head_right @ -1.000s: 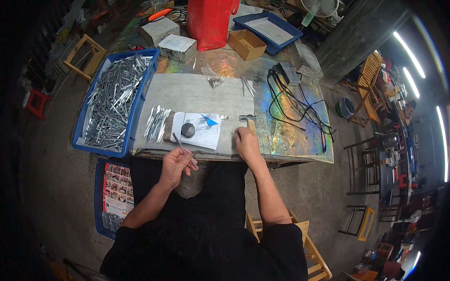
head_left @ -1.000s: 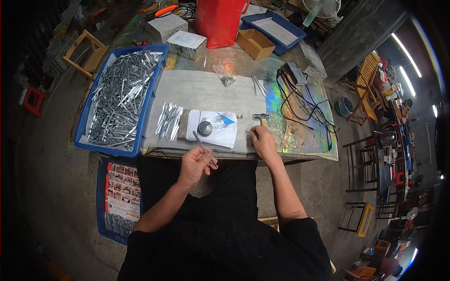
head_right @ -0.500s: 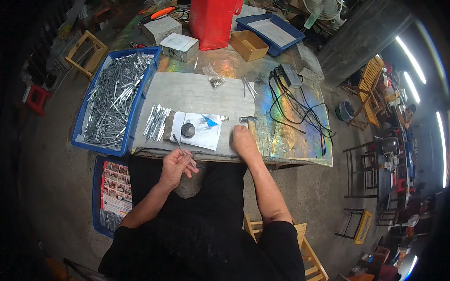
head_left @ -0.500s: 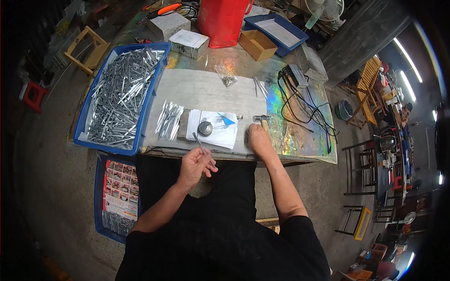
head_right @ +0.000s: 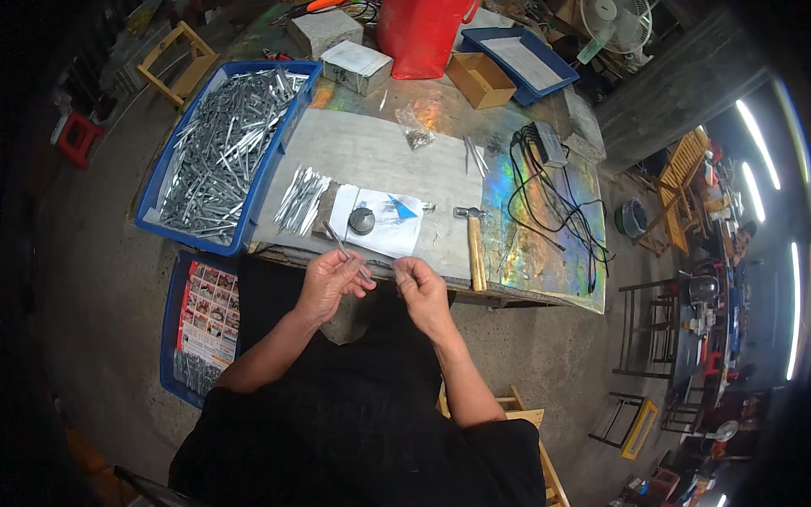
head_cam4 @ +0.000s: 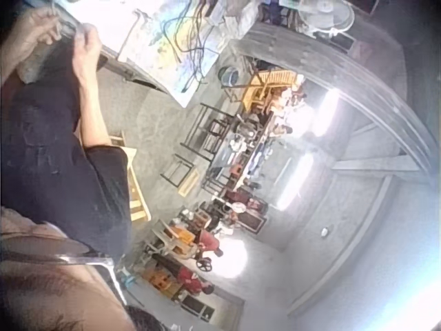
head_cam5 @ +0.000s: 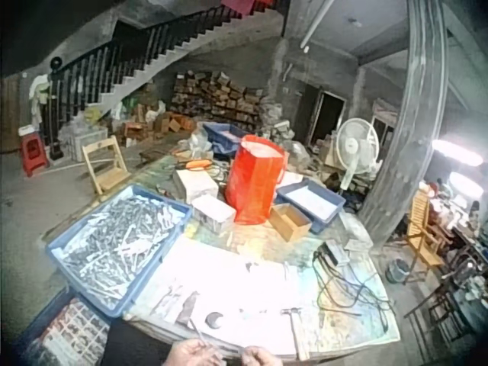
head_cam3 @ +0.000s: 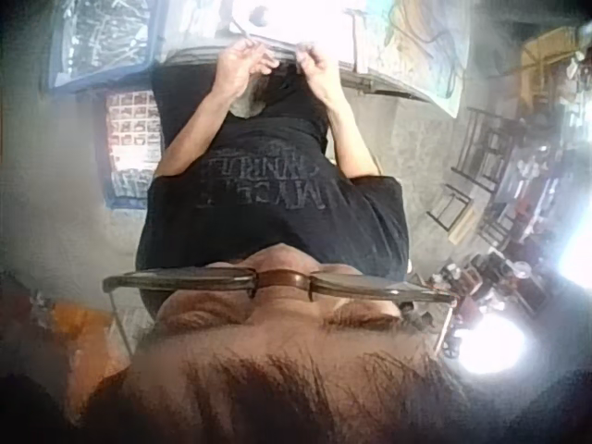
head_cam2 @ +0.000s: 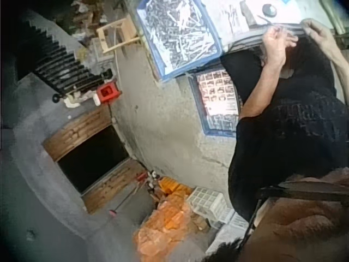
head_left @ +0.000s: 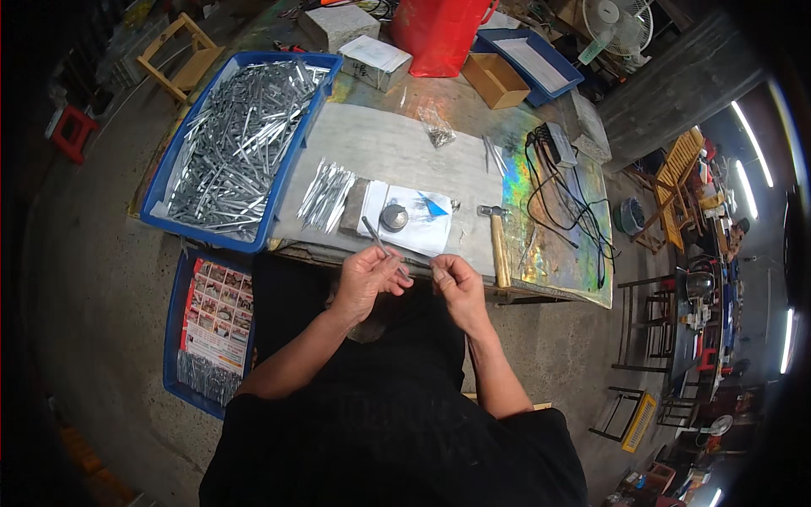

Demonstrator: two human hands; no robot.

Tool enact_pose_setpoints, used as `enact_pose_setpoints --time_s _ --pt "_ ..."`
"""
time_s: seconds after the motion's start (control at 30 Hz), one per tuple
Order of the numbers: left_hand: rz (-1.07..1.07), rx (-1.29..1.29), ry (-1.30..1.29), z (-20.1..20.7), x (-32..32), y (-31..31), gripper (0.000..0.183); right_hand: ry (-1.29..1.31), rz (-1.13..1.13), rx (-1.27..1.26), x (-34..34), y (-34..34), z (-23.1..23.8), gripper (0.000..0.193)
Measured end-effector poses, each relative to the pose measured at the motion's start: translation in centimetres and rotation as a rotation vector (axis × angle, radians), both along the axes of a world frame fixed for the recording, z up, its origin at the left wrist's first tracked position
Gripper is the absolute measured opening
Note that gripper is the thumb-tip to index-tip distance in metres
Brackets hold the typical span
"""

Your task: The person takes metal strips from a tray, inserts pins through them by hand, and fastens the pins onto the strips by striking them with a hammer on a small anvil.

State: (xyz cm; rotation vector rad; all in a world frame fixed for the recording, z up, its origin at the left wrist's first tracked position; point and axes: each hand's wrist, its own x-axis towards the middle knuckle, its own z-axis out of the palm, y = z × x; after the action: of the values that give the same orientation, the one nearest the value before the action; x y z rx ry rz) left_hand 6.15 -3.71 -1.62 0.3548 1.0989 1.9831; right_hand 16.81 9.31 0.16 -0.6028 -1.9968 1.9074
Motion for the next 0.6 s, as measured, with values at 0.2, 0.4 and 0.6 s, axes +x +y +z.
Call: enact_pose_setpoints --time_s 0.2,0.4,0.6 --pt "0.043 0.055 -0.078 0.3 0.0 -0.4 0.014 0.140 0.060 -0.154 -0.6 -2.8 -0.1 0.011" --pt "0.074 0.073 -0.107 0.2 0.2 -0.7 0.013 0.141 0.093 -0.158 -1.0 -3.3 0.0 0.013" --pt "0.106 0.062 -0.093 0.1 0.5 -0.7 0.013 0.163 0.065 -0.162 -1.1 -3.6 -0.4 0.015"
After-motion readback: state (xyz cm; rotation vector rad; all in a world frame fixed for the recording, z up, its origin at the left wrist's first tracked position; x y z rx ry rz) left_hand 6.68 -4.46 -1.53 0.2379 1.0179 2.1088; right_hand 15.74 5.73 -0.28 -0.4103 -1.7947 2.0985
